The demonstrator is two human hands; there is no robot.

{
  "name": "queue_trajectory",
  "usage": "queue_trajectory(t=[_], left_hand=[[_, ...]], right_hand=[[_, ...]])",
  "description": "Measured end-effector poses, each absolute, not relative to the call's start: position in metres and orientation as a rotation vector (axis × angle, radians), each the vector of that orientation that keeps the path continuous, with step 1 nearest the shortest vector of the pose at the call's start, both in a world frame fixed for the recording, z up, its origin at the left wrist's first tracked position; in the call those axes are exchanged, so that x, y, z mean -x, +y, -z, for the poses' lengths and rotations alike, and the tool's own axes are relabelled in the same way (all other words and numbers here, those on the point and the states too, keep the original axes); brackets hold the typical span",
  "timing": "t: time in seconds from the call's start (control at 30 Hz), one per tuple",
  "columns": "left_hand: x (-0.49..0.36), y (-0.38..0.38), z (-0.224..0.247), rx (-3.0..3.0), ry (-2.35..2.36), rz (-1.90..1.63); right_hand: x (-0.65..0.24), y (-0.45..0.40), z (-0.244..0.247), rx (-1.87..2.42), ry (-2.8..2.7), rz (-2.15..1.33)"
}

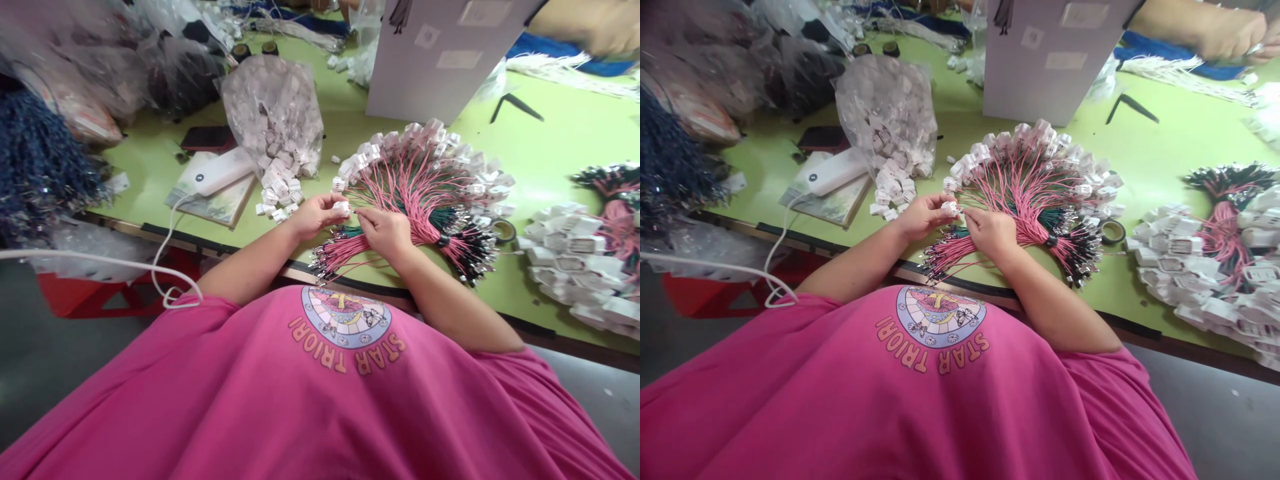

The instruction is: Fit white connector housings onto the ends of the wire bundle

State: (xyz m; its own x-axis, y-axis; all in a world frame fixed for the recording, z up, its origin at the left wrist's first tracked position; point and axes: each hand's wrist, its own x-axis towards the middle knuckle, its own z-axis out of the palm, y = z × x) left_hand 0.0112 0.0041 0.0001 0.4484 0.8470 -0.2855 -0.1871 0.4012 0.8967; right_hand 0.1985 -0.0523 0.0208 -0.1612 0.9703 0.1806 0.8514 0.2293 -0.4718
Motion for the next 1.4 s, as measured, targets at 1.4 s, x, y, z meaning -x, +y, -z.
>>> queue_trajectory(t=[1.4], left_hand=[[-0.013,0.001,0.011,-1.547,1.068,-0.759]], right_hand=[[-0.191,-0.048,-0.018,1.799,-2.511,-0.152]])
